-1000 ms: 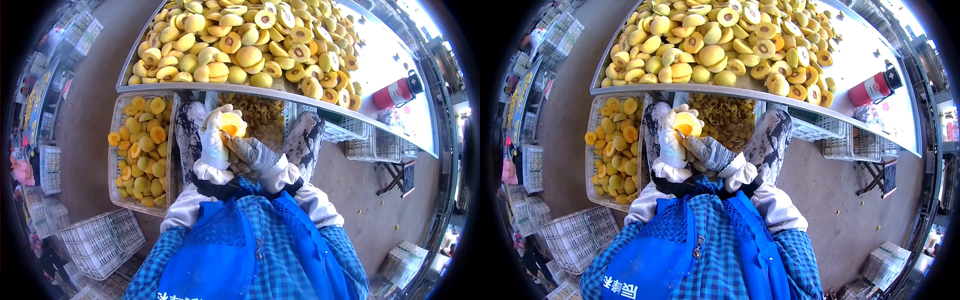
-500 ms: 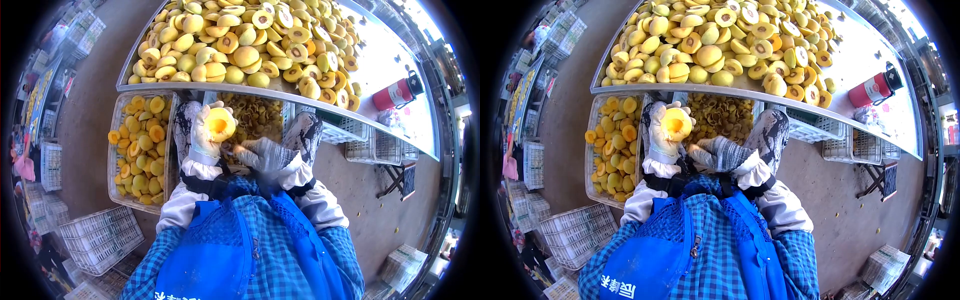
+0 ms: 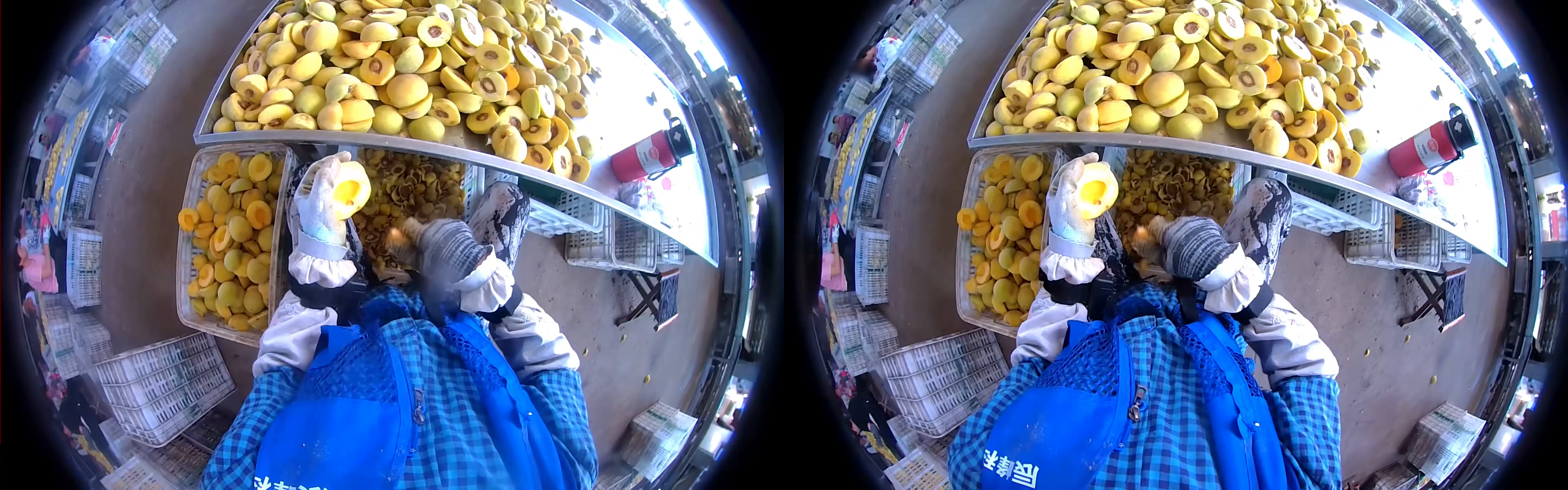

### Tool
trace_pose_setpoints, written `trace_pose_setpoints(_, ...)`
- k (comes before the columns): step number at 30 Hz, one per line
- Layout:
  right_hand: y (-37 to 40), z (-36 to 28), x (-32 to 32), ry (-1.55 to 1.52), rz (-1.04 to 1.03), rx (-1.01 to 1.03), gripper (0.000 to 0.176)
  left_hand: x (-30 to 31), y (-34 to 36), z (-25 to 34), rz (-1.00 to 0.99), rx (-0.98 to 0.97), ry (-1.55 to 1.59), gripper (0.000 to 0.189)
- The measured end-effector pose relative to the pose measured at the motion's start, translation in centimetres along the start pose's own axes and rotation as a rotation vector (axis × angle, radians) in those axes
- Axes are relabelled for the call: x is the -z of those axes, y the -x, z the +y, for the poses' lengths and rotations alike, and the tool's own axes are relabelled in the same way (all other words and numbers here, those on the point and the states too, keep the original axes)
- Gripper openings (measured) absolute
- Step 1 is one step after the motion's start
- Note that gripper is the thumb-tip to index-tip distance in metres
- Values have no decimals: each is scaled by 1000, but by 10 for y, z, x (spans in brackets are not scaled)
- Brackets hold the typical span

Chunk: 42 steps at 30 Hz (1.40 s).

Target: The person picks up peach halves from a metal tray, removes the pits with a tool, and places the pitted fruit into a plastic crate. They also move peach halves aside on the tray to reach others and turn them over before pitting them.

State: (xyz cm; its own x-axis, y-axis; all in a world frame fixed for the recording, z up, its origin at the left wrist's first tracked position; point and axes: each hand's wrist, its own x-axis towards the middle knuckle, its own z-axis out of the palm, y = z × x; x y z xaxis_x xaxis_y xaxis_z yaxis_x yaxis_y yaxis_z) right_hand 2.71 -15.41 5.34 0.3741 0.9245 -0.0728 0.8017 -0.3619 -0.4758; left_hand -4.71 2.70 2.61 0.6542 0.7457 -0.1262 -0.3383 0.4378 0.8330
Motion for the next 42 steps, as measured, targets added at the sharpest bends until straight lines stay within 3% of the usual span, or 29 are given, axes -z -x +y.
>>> trace_pose_setpoints(5,-27,-9,-14,-32,202,-33,30,-14,7,-6,-11,-46,-51,13)
trace_pose_setpoints(6,-26,-8,-26,30,358,56,25,-14,7,-5,8,-56,-49,13)
trace_pose_setpoints(9,-14,-9,-22,83,154,-3,30,3,-5,11,190,-107,24,16)
trace_pose_setpoints(11,1,34,-47,-54,205,152,29,39,-24,31,306,-178,134,17)
trace_pose_setpoints(13,-2,49,-62,120,52,-64,21,95,-39,38,409,-233,165,23)
trace_pose_setpoints(15,-14,47,-64,124,37,-189,25,161,-56,28,607,-240,69,25)
trace_pose_setpoints(17,-23,50,-75,157,15,-221,29,229,-80,25,593,-128,236,37)
trace_pose_setpoints(19,-35,37,-81,200,-1,-201,32,280,-109,48,675,-16,35,52)
trace_pose_setpoints(20,-41,39,-89,172,-19,-170,33,287,-105,70,618,-44,-808,61)
trace_pose_setpoints(22,-40,39,-103,162,-64,-147,34,296,-127,109,740,523,-1033,79)
trace_pose_setpoints(23,-43,35,-107,177,-73,-168,35,253,-114,139,784,578,-676,78)
trace_pose_setpoints(25,-49,29,-111,147,-115,-205,36,285,-121,117,816,246,-837,69)
trace_pose_setpoints(29,-47,26,-109,21,-235,-270,44,275,-114,106,693,-137,-779,36)
trace_pose_setpoints(30,-46,26,-108,0,-261,-275,49,304,-133,94,611,-288,-952,28)
trace_pose_setpoints(31,-44,28,-107,-21,-290,-274,54,290,-137,98,594,-412,-1024,29)
trace_pose_setpoints(33,-40,42,-117,-71,-262,-214,54,230,-136,112,563,-661,-1164,32)
trace_pose_setpoints(35,-40,34,-104,-73,-301,-235,55,139,-144,142,305,-873,-1468,41)
trace_pose_setpoints(37,-36,37,-107,-62,-231,-232,51,101,-166,149,186,-750,-1575,54)
trace_pose_setpoints(39,-32,42,-111,-44,-207,-202,48,74,-189,156,-58,-615,-1751,66)
trace_pose_setpoints(40,-29,43,-108,-70,-166,-174,46,87,-207,143,-157,-594,-2023,69)
trace_pose_setpoints(41,-29,39,-100,-81,-156,-181,47,79,-209,142,-196,-449,-2034,69)
trace_pose_setpoints(42,-28,31,-89,-94,-144,-189,47,85,-225,139,-268,-458,-1975,68)
